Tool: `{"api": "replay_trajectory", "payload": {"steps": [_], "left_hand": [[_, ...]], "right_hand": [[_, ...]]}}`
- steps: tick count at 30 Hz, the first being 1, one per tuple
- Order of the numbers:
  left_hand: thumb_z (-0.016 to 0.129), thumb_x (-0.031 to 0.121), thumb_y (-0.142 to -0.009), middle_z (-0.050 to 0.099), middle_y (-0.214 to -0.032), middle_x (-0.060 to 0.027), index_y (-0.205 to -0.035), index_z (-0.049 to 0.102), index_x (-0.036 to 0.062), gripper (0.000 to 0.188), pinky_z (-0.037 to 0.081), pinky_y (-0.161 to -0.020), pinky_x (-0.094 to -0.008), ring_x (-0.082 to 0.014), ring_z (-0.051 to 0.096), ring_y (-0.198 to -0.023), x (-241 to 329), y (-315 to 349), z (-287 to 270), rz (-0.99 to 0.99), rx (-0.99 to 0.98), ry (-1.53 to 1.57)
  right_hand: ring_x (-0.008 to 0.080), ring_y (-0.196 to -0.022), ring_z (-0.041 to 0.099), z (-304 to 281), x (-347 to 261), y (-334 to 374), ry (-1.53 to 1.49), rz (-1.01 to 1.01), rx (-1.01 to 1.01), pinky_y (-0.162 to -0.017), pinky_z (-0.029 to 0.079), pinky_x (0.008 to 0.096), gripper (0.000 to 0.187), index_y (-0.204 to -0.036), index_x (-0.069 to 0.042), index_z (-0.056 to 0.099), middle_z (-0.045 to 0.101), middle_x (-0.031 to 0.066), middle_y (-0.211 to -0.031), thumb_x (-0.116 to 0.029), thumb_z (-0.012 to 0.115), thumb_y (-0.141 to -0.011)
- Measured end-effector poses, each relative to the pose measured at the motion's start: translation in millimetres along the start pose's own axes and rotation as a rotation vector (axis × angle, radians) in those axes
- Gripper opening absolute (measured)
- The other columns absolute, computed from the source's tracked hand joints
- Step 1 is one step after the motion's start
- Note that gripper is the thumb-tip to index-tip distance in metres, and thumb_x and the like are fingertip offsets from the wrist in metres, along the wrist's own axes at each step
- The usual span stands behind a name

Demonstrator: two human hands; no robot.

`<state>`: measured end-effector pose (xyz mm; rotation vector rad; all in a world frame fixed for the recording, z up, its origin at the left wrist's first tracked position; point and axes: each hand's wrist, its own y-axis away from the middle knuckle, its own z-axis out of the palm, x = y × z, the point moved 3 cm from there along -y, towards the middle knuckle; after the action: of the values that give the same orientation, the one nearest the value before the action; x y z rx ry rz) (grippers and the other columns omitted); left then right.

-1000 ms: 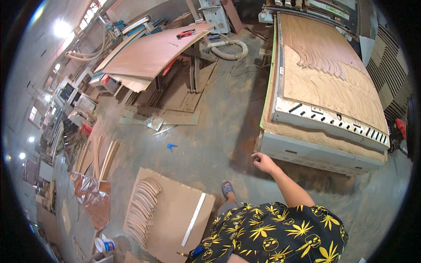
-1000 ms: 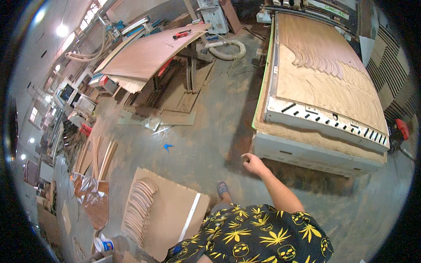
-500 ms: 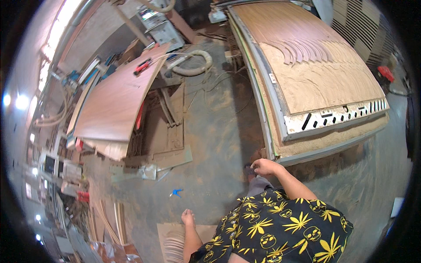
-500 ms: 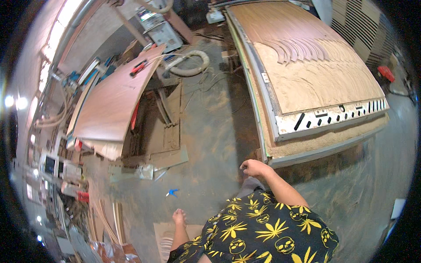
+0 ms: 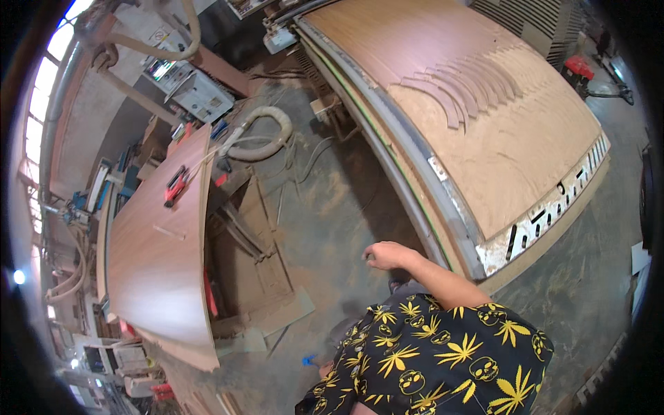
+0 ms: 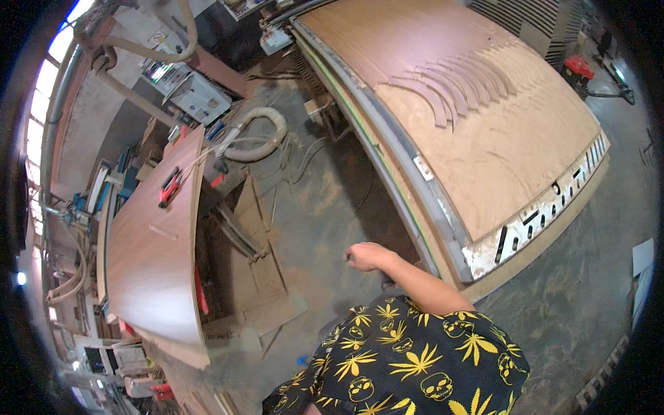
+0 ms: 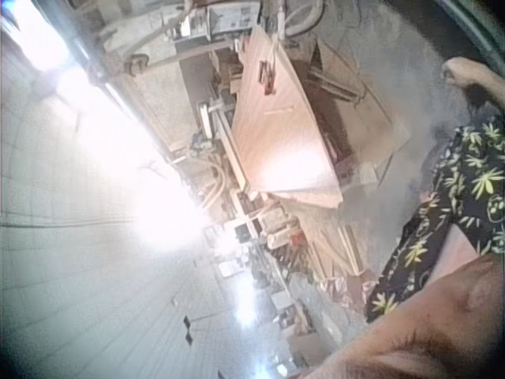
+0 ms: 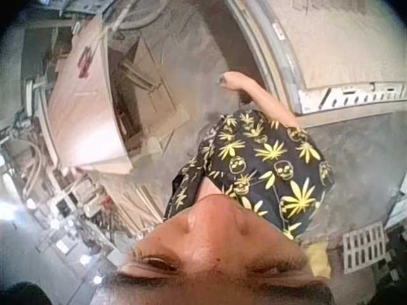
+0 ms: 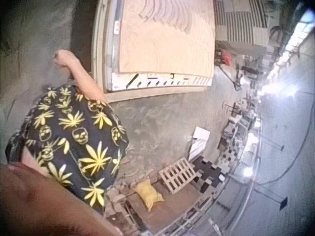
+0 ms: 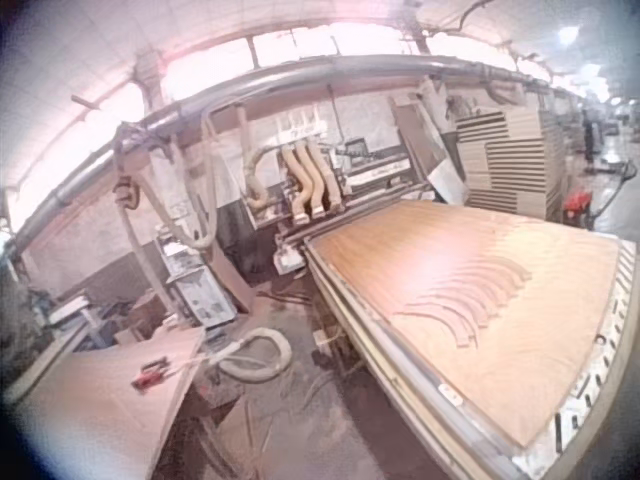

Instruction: The person picks up curved wooden components from a machine bed and places them onto a sorted stack on a nearby board.

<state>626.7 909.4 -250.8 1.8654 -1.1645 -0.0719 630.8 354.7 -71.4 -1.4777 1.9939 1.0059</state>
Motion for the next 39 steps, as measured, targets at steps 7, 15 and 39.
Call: {"api": "replay_trajectory", "payload": {"steps": [7, 15, 39], "left_hand": [[0.060, 0.026, -0.093, 0.065, -0.073, -0.0105, -0.090, 0.071, 0.0087, 0.021, 0.050, -0.059, -0.0416, -0.0232, 0.061, -0.064, 154, -148, -28, 0.245, -0.071, -0.262], [0.060, 0.026, -0.091, 0.062, -0.080, -0.0046, -0.106, 0.068, 0.0012, 0.030, 0.047, -0.061, -0.0413, -0.0241, 0.058, -0.066, 467, -286, 5, 0.397, -0.188, -0.149], [0.066, 0.025, -0.088, 0.071, -0.093, -0.0146, -0.099, 0.070, -0.0044, 0.032, 0.050, -0.072, -0.0361, -0.0199, 0.065, -0.082, 746, -358, 63, 0.443, -0.387, -0.499]], "right_hand": [[0.0359, -0.098, 0.065, -69, 12, -64, -0.046, 0.093, 0.222, -0.087, 0.051, 0.0461, 0.033, -0.116, -0.009, 0.066, 0.069, 0.0187, -0.099, -0.021, 0.062, -0.087], [0.0370, -0.118, 0.053, -150, 26, -89, 0.129, 0.621, 0.725, -0.099, 0.046, 0.0498, 0.032, -0.115, -0.013, 0.068, 0.061, 0.0161, -0.120, -0.026, 0.066, -0.085], [0.0353, -0.120, 0.050, -348, 245, -75, 0.269, 1.332, 1.233, -0.097, 0.044, 0.0494, 0.049, -0.122, -0.005, 0.057, 0.054, 0.0157, -0.127, -0.019, 0.070, -0.077]]}}
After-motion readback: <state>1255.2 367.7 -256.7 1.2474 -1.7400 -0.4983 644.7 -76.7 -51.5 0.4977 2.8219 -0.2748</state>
